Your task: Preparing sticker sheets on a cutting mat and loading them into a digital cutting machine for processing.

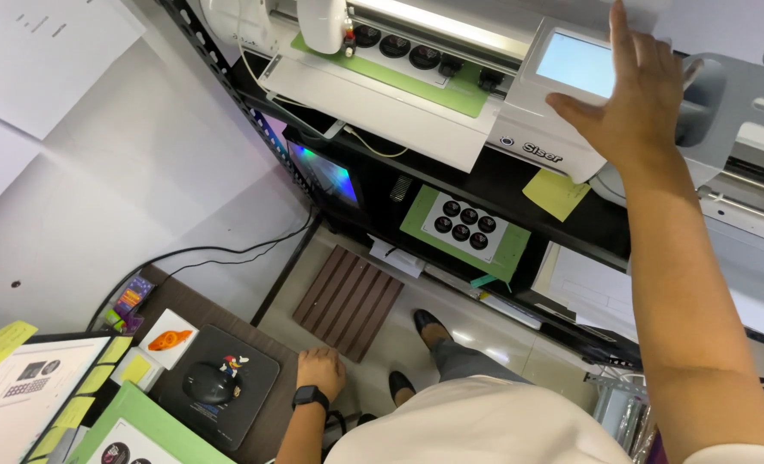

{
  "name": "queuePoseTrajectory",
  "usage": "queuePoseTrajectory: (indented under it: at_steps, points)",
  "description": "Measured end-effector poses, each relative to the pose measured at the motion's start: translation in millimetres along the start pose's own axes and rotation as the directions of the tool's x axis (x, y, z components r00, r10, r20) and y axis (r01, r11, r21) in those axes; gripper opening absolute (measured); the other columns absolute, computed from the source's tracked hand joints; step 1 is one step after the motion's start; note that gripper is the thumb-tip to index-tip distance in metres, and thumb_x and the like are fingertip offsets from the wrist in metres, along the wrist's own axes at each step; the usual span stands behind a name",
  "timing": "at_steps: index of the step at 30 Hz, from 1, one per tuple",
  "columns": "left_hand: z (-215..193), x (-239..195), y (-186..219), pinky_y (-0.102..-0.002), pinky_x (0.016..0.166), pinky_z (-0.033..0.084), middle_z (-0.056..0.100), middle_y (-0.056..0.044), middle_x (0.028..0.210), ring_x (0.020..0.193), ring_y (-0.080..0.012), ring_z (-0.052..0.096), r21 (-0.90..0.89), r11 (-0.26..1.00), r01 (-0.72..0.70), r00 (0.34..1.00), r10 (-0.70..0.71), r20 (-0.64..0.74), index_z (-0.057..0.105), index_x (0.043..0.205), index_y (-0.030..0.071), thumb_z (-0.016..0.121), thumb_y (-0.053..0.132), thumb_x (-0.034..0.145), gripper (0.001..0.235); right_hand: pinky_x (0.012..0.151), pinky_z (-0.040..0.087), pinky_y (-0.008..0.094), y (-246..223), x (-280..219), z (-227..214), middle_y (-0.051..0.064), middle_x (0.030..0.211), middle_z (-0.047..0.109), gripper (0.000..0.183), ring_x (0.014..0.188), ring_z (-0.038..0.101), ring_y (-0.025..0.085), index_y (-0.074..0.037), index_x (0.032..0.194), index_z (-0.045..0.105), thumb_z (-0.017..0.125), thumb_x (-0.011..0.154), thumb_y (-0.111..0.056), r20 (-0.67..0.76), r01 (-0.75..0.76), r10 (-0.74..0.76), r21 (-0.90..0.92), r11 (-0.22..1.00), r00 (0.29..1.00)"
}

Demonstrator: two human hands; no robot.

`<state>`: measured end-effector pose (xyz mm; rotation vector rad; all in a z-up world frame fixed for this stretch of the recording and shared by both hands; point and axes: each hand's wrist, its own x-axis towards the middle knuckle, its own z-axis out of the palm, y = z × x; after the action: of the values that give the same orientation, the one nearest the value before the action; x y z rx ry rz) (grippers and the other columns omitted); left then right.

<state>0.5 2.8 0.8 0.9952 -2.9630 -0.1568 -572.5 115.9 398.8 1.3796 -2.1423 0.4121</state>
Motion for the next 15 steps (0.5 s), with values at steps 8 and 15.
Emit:
queuePoseTrajectory:
  at_steps: [8, 15]
  points:
    - [-8, 0, 2, -0.041, 0.074, 0.042, 0.066, -0.002, 0.070, 0.068, -0.0248, 0.059, -0.059, 0.998, -0.022, 0.996, 0.017, -0.086, 0.069, 0.070, 0.015, 0.060, 0.020, 0.075, 0.012, 0.093, 0.043, 0.051, -9, 6, -11, 0.021, 0.131, 0.066, 0.110, 0.110, 0.059, 0.037, -0.005, 0.167, 0.026, 0.093, 0.095, -0.055, 0.061, -0.068, 0.068, 0.007, 0.998, 0.996]
    - [-38, 0, 26, -0.054, 0.103, 0.042, 0.064, -0.009, 0.119, 0.119, -0.0327, 0.056, -0.416, 0.877, 0.241, 0.970, -0.227, 0.083, 0.072, 0.119, 0.015, 0.069, 0.027, 0.076, 0.045, 0.099, 0.018, 0.058, -7, 2, -11, 0.031, 0.146, 0.053, 0.103, 0.127, 0.044, 0.047, -0.003, 0.164, 0.030, 0.093, 0.096, -0.049, 0.133, -0.164, 0.145, 0.146, 0.976, 0.981]
